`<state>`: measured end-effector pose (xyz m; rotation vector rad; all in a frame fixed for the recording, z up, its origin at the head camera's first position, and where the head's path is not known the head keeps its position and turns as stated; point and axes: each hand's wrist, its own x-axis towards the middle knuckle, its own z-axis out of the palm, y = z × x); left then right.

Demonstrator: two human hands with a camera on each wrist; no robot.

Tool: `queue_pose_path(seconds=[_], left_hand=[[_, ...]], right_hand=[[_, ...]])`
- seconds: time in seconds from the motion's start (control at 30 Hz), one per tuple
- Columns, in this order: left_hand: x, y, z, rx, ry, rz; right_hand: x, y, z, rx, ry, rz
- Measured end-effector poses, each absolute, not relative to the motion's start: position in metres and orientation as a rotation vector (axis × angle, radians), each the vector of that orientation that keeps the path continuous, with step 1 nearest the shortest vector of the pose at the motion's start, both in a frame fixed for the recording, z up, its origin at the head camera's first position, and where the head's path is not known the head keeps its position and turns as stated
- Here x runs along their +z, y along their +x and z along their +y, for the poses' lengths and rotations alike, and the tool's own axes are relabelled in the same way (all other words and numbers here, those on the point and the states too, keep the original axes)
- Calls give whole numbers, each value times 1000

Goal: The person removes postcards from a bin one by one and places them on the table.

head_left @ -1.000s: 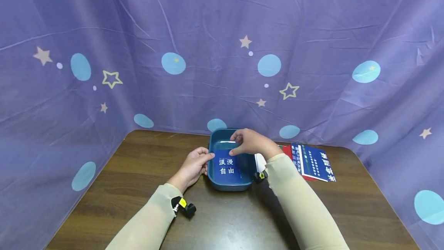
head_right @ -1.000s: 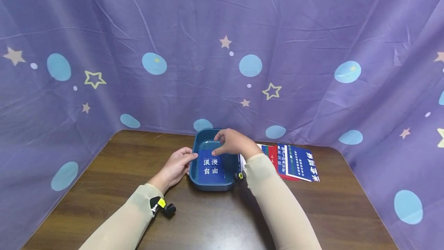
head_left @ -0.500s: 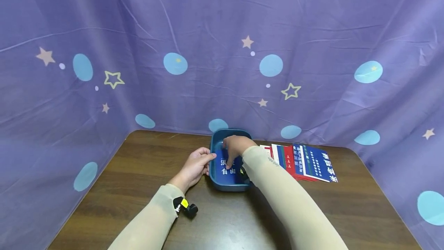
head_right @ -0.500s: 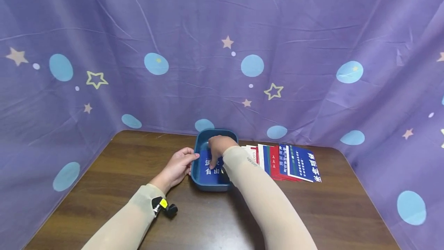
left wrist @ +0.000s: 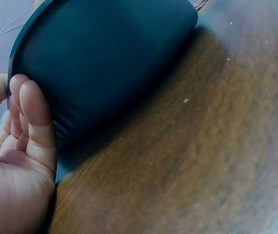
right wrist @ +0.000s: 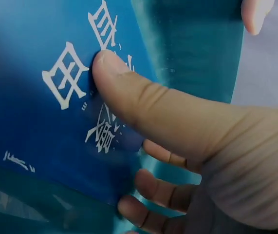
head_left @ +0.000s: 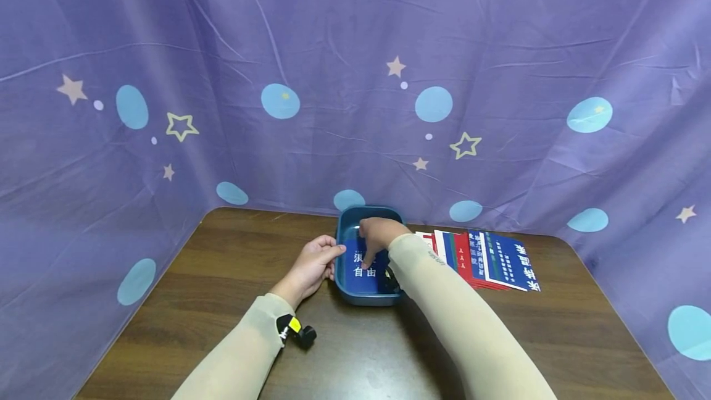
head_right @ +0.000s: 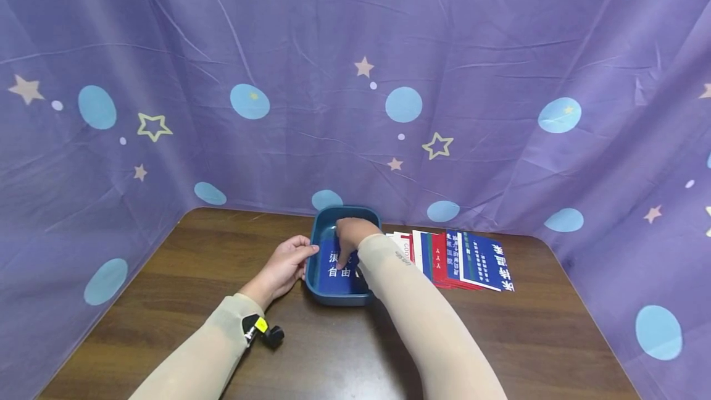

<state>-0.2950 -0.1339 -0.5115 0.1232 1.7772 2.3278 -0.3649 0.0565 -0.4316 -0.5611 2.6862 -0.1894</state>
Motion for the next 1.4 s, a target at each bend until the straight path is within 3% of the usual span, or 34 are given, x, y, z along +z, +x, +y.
queue_pose_path(seconds=[0.47,0.9,1.4], left_hand=[[-512,-296,-133,2321,110,1784],[-512,-296,-134,2337,126,1764],[-513,-296,-133,2328,98,1815]], right_hand=[[-430,-370,64,-228,-579,2734],[-409,-373,83,-958,-376,2670],[-398,-360,138,-1422,-208,2619]])
